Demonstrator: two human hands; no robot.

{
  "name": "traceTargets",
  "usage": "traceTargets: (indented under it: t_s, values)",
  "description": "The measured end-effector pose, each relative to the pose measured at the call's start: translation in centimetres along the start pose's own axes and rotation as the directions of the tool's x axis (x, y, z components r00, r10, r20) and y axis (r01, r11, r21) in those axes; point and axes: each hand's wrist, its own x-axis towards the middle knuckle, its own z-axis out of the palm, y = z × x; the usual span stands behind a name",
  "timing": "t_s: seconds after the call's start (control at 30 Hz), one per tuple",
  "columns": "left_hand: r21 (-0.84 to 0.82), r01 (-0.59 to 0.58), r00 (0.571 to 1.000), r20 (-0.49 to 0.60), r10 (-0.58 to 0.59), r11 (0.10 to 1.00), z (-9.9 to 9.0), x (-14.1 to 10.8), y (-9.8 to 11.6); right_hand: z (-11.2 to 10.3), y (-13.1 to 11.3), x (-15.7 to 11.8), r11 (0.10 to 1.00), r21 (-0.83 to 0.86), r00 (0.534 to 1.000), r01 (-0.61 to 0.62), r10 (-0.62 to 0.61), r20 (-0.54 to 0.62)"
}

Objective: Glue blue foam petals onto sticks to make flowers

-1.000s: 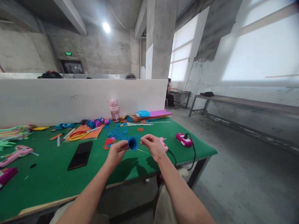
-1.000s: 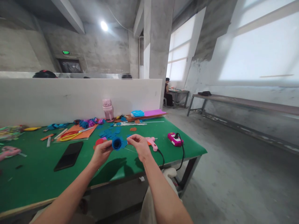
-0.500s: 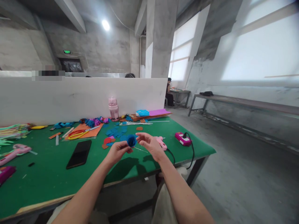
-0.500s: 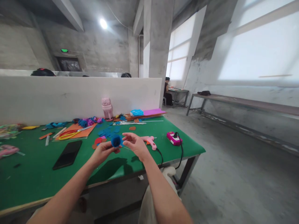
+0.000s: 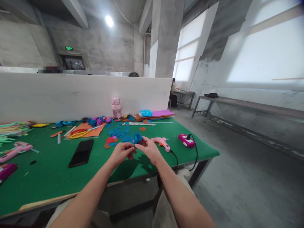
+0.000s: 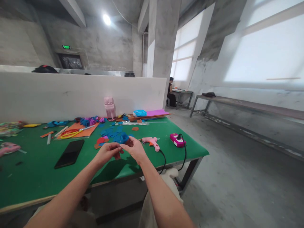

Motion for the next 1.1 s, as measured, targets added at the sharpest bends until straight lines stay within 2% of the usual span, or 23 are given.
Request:
traceTargets:
  t_s: [0.13, 0.27, 0.33, 0.47, 0.63, 0.7, 0.83, 0.93, 1.1]
  values:
    - [0.009, 0.045, 0.999, 0.001, -0.045, 0.999, 0.2, -0.1, 0.2, 0.0, 0.0, 0.0, 0.999, -0.041, 0.998, 0.004, -0.006, -0.055]
    - [-0.029, 0.027, 0.999, -0.026, -0.027, 0.999, 0.5, -0.1, 0.3, 0.1, -0.2, 0.0, 0.999, -0.045, 0.996, -0.004, 0.0, -0.085]
    - [-0.037, 0.008, 0.997, -0.07, -0.011, 0.999, 0.5, 0.0, 0.1, 0.2, -0.3, 0.0, 1.0, -0.028, 0.994, 0.0, -0.003, -0.109]
    - [0.048, -0.021, 0.983, -0.179, 0.029, 0.999, 0.5, 0.2, -0.3, 0.3, -0.2, 0.0, 0.999, 0.038, 0.988, 0.003, 0.003, -0.156]
    - [0.108, -0.061, 0.965, -0.246, 0.086, 0.992, 0.6, 0.2, -0.3, 0.2, 0.1, -0.1, 0.988, 0.142, 0.989, -0.064, 0.082, -0.124]
    - [0.046, -0.041, 0.966, -0.255, 0.052, 0.998, 0.7, 0.1, 0.0, 0.1, 0.1, -0.2, 0.982, 0.156, 0.99, -0.108, 0.12, -0.069]
    - [-0.185, 0.021, 0.973, -0.221, -0.062, 0.982, 1.0, -0.1, 0.4, -0.3, 0.2, -0.2, 0.971, 0.189, 0.99, -0.144, 0.139, 0.039]
    - [-0.296, 0.048, 0.976, -0.191, -0.108, 0.954, 1.1, -0.2, 0.6, -0.3, 0.8, 0.0, 0.97, 0.203, 0.991, -0.137, 0.134, 0.029]
    - [-0.381, 0.047, 0.982, -0.15, -0.112, 0.923, 1.2, -0.4, 0.8, 0.2, 1.0, 0.2, 0.992, 0.111, 0.998, -0.061, 0.062, -0.004]
